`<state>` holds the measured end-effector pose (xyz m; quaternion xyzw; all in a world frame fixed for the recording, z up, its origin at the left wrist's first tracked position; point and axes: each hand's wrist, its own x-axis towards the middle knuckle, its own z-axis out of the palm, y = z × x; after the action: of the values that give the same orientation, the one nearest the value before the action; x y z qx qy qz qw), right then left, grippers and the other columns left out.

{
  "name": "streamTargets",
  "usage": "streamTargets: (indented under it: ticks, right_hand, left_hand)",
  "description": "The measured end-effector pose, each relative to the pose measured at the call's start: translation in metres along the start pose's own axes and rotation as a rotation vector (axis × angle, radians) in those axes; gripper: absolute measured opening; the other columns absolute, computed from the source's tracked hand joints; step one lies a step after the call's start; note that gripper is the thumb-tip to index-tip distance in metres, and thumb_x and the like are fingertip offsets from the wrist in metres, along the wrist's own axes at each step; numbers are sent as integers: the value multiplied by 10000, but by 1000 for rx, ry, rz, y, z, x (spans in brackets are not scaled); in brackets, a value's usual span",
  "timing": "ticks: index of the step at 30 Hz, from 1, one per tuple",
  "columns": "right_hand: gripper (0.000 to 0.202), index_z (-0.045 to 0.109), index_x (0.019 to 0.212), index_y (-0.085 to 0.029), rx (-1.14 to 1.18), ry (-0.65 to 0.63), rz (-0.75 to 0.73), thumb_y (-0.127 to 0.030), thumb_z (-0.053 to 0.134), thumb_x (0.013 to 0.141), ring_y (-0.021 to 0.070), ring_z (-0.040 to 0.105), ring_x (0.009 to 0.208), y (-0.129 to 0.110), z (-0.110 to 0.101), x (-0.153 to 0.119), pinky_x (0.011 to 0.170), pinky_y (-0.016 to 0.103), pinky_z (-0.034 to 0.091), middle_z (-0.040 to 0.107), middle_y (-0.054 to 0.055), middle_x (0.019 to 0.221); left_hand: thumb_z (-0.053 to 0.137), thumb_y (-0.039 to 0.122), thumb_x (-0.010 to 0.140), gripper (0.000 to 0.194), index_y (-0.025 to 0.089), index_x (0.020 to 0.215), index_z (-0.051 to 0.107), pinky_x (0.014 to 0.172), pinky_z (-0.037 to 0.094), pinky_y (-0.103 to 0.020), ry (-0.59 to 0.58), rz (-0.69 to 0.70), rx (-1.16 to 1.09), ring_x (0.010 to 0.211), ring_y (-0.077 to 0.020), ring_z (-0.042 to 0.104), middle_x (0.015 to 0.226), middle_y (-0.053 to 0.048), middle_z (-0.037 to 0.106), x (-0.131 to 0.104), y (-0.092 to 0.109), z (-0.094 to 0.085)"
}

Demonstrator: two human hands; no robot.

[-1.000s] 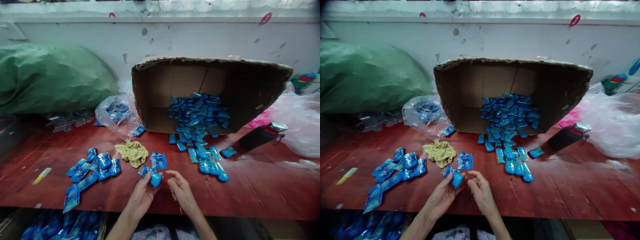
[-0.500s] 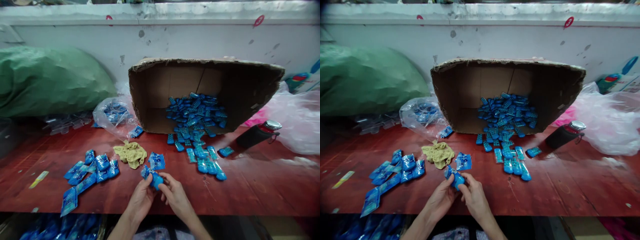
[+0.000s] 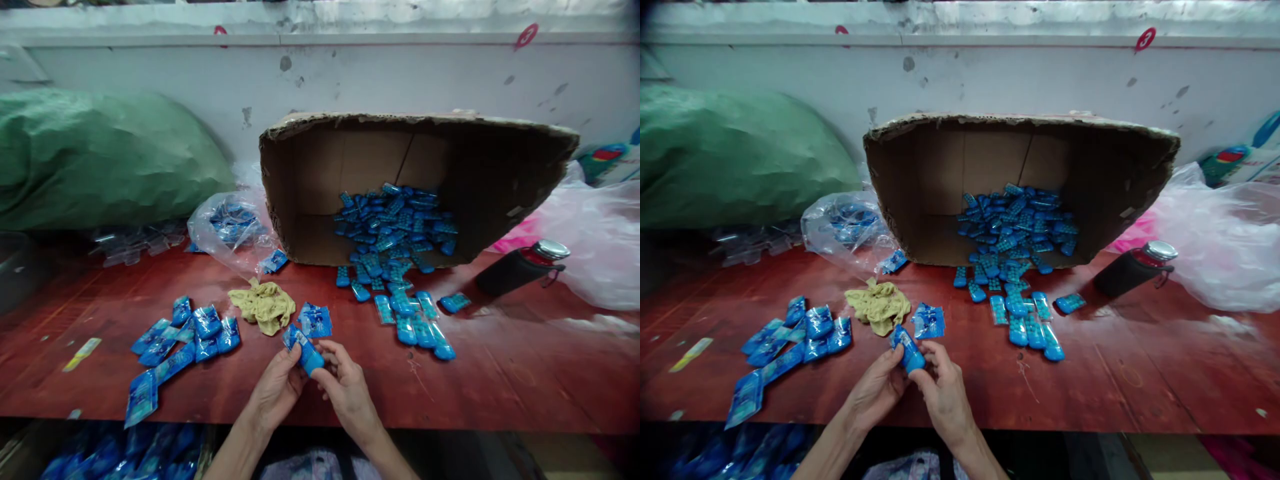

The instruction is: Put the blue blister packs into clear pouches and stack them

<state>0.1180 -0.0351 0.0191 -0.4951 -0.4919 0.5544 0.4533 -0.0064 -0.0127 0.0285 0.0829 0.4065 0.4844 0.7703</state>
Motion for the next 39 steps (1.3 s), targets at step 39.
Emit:
streamTargets:
  ticks: [39]
  right_hand:
    - [565, 456, 1178, -241, 330, -274, 228, -178, 599, 635, 54, 489, 316, 8, -12, 9, 306, 150, 393, 465, -107, 570]
  left_hand:
    - [468, 401, 781, 320, 124, 697, 605, 499, 444, -323, -255, -36, 219, 479, -187, 576, 575, -55, 617, -11, -19, -1]
